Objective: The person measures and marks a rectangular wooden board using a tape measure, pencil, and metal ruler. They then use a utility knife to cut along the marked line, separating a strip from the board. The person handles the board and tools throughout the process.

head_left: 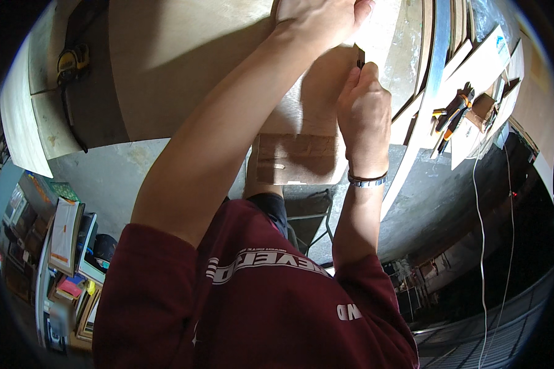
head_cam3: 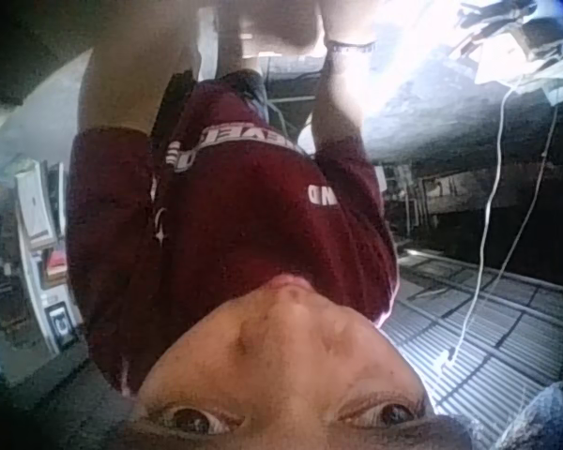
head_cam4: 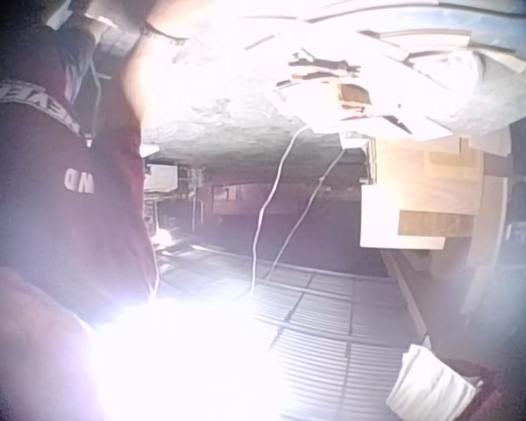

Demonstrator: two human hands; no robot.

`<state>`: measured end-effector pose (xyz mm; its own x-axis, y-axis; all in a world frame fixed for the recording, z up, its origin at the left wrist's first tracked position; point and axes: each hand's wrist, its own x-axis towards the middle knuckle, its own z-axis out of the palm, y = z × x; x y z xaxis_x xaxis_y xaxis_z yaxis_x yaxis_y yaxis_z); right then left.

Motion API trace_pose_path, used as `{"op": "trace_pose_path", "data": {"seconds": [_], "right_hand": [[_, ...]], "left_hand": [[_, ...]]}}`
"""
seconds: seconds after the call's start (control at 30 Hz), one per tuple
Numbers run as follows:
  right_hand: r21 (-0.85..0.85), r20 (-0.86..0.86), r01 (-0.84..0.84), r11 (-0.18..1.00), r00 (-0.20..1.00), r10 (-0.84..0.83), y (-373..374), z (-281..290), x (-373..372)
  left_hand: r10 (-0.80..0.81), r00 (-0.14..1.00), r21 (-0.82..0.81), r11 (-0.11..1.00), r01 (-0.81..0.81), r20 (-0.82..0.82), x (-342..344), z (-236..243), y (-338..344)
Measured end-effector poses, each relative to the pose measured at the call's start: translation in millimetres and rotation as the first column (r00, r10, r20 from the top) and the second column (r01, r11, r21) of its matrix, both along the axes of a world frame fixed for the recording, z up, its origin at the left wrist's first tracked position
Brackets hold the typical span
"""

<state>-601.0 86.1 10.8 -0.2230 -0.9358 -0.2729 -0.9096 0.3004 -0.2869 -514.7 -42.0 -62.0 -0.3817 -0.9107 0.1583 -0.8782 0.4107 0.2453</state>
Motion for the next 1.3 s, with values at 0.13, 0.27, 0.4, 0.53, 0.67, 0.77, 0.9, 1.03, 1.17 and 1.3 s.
{"op": "trace_pose_path", "data": {"seconds": [0.13,0.27,0.4,0.53,0.67,0.77,0.9,1.03,1.17,1.3], "right_hand": [[-0.014,-0.033,-0.079,0.997,0.996,0.078,-1.6,-2.0,-7.4],[0.040,0.008,-0.023,0.999,1.000,0.023,-2.9,0.6,-6.1],[0.099,0.049,0.008,0.995,0.999,-0.013,-3.1,3.6,-5.7],[0.111,0.067,0.013,0.994,0.998,-0.020,21.9,3.9,-4.3],[0.104,0.059,0.006,0.995,0.998,-0.012,57.6,13.5,6.0],[0.197,0.070,0.052,0.979,0.995,-0.067,89.8,13.1,7.1],[0.262,0.071,0.110,0.959,0.989,-0.133,112.7,17.0,13.2],[0.283,0.068,0.139,0.949,0.984,-0.164,130.4,16.1,15.2],[0.380,0.039,0.194,0.904,0.974,-0.225,143.6,16.5,15.7],[0.416,0.082,0.067,0.907,0.990,-0.111,125.4,39.7,-2.6]], "left_hand": [[-0.006,1.000,-0.018,1.000,0.006,-0.015,0.7,1.0,-0.2],[-0.006,0.999,-0.008,1.000,0.005,-0.031,-0.9,-0.7,0.0],[-0.017,1.000,0.019,1.000,0.018,-0.015,1.6,2.5,-0.2],[-0.018,1.000,0.060,0.998,0.019,-0.021,-1.0,4.0,4.0],[-0.010,1.000,0.016,1.000,0.010,0.011,2.0,-0.4,1.6],[-0.023,0.999,0.015,1.000,0.024,-0.029,0.6,-4.4,-0.5],[-0.035,0.997,-0.028,0.999,0.033,-0.062,-0.8,-8.6,-2.8],[-0.039,0.996,-0.059,0.998,0.034,-0.085,-2.4,-8.2,-1.7],[-0.049,0.995,-0.015,0.999,0.048,-0.091,0.2,-2.7,-0.1],[-0.038,0.993,-0.078,0.997,0.029,-0.114,5.8,-11.0,-3.0]]}}
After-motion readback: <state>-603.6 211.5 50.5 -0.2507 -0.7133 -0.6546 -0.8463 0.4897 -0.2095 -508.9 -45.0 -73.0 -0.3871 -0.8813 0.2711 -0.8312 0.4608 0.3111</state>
